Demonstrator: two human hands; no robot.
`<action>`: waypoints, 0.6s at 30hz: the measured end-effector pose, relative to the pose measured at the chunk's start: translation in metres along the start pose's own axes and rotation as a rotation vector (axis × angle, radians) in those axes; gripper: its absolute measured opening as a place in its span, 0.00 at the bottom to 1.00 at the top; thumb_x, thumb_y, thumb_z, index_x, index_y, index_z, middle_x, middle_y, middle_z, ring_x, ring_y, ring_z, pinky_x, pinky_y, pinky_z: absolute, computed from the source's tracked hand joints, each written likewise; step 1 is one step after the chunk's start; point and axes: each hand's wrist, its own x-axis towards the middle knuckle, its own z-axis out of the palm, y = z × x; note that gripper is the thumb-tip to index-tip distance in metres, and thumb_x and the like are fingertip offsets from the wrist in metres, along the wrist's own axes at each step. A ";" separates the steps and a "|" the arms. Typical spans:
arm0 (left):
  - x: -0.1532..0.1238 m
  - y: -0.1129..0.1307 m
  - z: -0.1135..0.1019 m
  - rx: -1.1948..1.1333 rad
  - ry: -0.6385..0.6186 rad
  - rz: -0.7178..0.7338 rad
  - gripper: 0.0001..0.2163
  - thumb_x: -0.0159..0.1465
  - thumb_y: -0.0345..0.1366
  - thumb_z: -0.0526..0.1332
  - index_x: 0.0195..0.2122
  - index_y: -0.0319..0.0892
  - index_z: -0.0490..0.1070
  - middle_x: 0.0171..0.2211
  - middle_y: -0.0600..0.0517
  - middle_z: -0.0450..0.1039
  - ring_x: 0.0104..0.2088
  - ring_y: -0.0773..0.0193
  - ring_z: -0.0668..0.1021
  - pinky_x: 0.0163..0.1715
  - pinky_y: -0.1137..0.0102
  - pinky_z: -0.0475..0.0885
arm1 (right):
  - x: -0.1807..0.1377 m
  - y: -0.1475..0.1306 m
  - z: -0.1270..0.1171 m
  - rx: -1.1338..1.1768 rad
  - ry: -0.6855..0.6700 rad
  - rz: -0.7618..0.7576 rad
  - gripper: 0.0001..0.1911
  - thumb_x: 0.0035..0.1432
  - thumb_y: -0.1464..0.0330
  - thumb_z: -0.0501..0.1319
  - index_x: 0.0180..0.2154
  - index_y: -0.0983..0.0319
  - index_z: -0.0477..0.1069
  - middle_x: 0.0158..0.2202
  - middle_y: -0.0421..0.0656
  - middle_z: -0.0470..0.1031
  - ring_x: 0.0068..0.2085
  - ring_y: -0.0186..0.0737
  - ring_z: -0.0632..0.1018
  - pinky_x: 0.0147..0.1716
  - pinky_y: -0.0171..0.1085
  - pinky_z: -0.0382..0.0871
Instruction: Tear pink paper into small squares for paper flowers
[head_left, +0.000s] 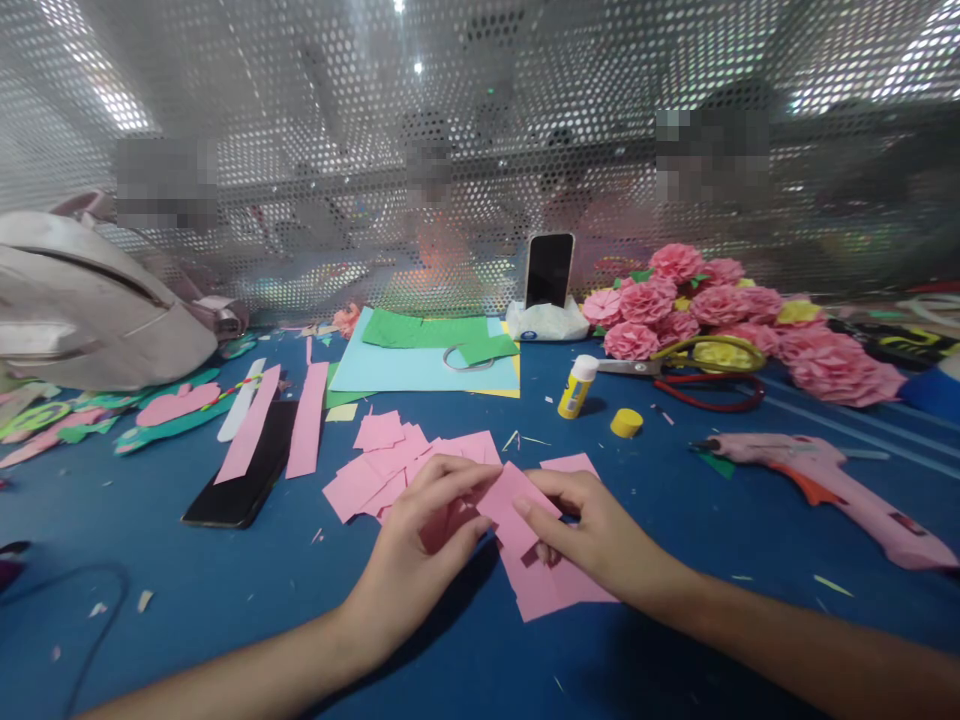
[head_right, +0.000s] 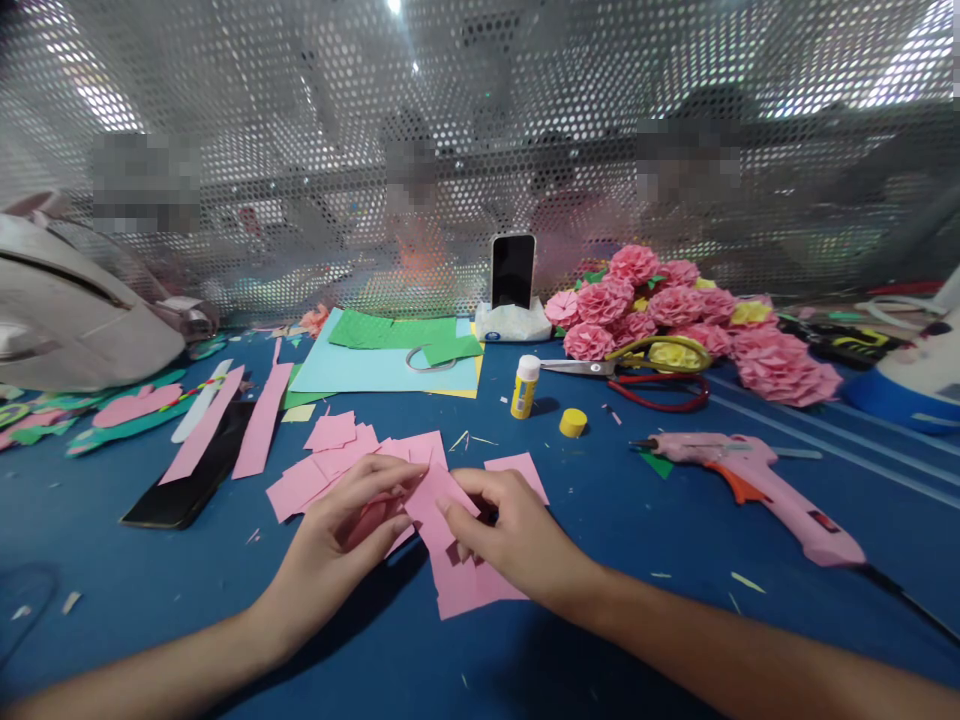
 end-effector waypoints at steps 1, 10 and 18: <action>0.000 0.000 0.000 0.003 -0.002 0.003 0.18 0.63 0.26 0.59 0.52 0.51 0.71 0.44 0.51 0.69 0.45 0.63 0.72 0.44 0.67 0.69 | 0.000 0.000 0.000 -0.004 0.002 -0.003 0.15 0.63 0.61 0.55 0.28 0.64 0.64 0.23 0.39 0.69 0.23 0.33 0.77 0.22 0.29 0.68; 0.000 0.000 0.001 -0.006 -0.010 -0.007 0.18 0.63 0.26 0.59 0.52 0.50 0.71 0.45 0.50 0.70 0.47 0.61 0.72 0.46 0.66 0.70 | 0.001 -0.002 0.000 -0.008 -0.002 -0.001 0.15 0.64 0.62 0.53 0.28 0.64 0.65 0.23 0.39 0.69 0.23 0.33 0.77 0.23 0.29 0.68; -0.013 0.035 -0.002 -0.270 -0.233 -0.052 0.12 0.65 0.34 0.58 0.48 0.51 0.75 0.51 0.48 0.69 0.55 0.56 0.70 0.58 0.59 0.62 | 0.002 0.000 0.000 -0.044 0.028 -0.015 0.17 0.62 0.59 0.54 0.26 0.64 0.65 0.21 0.37 0.66 0.22 0.32 0.74 0.21 0.30 0.66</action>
